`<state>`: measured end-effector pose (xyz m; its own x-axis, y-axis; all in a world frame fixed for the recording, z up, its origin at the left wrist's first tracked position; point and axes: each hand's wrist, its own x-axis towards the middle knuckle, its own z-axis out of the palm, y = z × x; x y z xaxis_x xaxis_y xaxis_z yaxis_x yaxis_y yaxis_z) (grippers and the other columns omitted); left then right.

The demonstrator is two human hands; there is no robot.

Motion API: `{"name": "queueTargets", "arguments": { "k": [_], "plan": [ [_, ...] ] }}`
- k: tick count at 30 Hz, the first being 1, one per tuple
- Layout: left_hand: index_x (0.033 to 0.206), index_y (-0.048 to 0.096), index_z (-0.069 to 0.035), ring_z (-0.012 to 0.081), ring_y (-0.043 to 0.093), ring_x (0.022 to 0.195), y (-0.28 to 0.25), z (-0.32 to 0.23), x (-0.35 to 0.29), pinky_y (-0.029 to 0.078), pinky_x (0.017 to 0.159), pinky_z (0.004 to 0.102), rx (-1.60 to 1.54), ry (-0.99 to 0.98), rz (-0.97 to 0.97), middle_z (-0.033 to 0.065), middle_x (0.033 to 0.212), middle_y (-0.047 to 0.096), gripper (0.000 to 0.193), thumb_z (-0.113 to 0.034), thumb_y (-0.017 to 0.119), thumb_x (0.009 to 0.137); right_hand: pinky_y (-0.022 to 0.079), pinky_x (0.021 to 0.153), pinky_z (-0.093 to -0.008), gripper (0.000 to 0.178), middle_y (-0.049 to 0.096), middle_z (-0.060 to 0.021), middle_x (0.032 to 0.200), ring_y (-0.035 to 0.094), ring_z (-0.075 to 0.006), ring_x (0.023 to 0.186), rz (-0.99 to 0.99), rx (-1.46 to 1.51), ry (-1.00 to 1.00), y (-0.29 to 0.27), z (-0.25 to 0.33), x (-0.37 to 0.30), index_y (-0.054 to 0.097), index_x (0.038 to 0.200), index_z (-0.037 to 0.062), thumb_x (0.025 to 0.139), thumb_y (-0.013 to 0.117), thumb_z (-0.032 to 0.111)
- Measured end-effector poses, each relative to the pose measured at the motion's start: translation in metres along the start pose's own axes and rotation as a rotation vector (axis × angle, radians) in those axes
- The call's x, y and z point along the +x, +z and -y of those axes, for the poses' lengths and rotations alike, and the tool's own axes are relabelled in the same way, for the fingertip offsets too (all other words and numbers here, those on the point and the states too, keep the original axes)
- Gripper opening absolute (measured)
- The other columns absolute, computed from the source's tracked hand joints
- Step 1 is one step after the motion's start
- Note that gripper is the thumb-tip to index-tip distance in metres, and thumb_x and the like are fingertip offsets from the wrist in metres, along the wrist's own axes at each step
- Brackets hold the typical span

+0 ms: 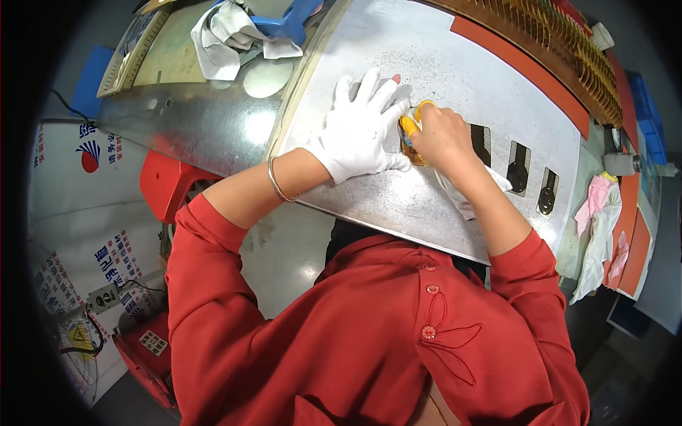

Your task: The person wipes several rectangular metal plates with a yellow sponge and a white cloth. They repeatedly apply liquid from a squeeze bottle to the sponge and wipe the plates, moving them aside to access others. The person handles the plates one at a time, wiping them thoroughly before setting them down.

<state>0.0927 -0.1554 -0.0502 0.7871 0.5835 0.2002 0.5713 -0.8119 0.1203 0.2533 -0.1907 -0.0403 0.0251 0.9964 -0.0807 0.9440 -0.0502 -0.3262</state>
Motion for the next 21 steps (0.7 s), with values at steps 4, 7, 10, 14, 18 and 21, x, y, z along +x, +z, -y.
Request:
{"name": "queueTargets", "arguments": {
  "k": [4, 7, 10, 14, 18, 21],
  "plan": [
    [0.129, 0.042, -0.003, 0.0372, 0.022, 0.132, -0.007, 0.003, 0.004, 0.017, 0.100, 0.0595, 0.019, 0.088, 0.046, 0.0162, 0.139, 0.032, 0.085, -0.057, 0.064, 0.068, 0.049, 0.064, -0.0463, 0.023, 0.061, -0.0260, 0.070, 0.063, -0.0397, 0.069, -0.008, 0.036, 0.007, 0.000, 0.007, -0.018, 0.060, 0.077, -0.0052, 0.075, 0.059, 0.018],
    [0.127, 0.043, 0.000, 0.0364, 0.022, 0.132, -0.020, 0.001, 0.007, 0.019, 0.100, 0.0600, 0.033, 0.106, 0.089, 0.0162, 0.140, 0.031, 0.092, -0.059, 0.067, 0.061, 0.049, 0.063, -0.0464, 0.022, 0.061, -0.0258, 0.070, 0.063, -0.0398, 0.068, -0.008, 0.033, 0.004, 0.005, 0.007, -0.033, 0.060, 0.078, -0.0047, 0.075, 0.059, 0.017],
    [0.127, 0.043, 0.000, 0.0366, 0.022, 0.132, -0.015, 0.004, 0.008, 0.019, 0.102, 0.0583, 0.059, 0.130, 0.128, 0.0176, 0.140, 0.030, 0.100, -0.064, 0.068, 0.055, 0.050, 0.062, -0.0463, 0.021, 0.061, -0.0263, 0.070, 0.062, -0.0402, 0.066, 0.015, 0.039, -0.014, 0.005, 0.012, -0.051, 0.059, 0.077, -0.0045, 0.074, 0.059, 0.016],
    [0.129, 0.042, 0.001, 0.0368, 0.021, 0.132, -0.019, 0.007, 0.013, 0.019, 0.103, 0.0564, 0.105, 0.190, 0.188, 0.0194, 0.141, 0.028, 0.109, -0.069, 0.068, 0.049, 0.049, 0.062, -0.0466, 0.026, 0.061, -0.0268, 0.069, 0.062, -0.0407, 0.066, 0.077, 0.057, -0.018, 0.007, 0.012, -0.069, 0.058, 0.077, -0.0047, 0.078, 0.058, 0.021],
    [0.135, 0.032, -0.001, 0.0347, 0.020, 0.134, -0.033, 0.029, -0.002, 0.016, 0.108, 0.0491, 0.000, 0.086, 0.224, 0.0187, 0.143, 0.026, 0.109, -0.064, 0.070, 0.054, 0.048, 0.063, -0.0473, 0.028, 0.061, -0.0270, 0.069, 0.061, -0.0412, 0.067, 0.150, 0.036, -0.080, -0.007, 0.017, -0.088, 0.057, 0.079, -0.0041, 0.080, 0.058, 0.024],
    [0.136, 0.030, -0.003, 0.0365, 0.021, 0.133, -0.046, 0.050, -0.018, 0.018, 0.108, 0.0476, -0.069, 0.037, 0.239, 0.0193, 0.141, 0.029, 0.110, -0.057, 0.075, 0.052, 0.047, 0.064, -0.0467, 0.027, 0.061, -0.0248, 0.071, 0.061, -0.0405, 0.069, 0.116, 0.018, -0.090, -0.030, 0.024, -0.074, 0.057, 0.082, -0.0034, 0.080, 0.058, 0.023]
  ]
}}
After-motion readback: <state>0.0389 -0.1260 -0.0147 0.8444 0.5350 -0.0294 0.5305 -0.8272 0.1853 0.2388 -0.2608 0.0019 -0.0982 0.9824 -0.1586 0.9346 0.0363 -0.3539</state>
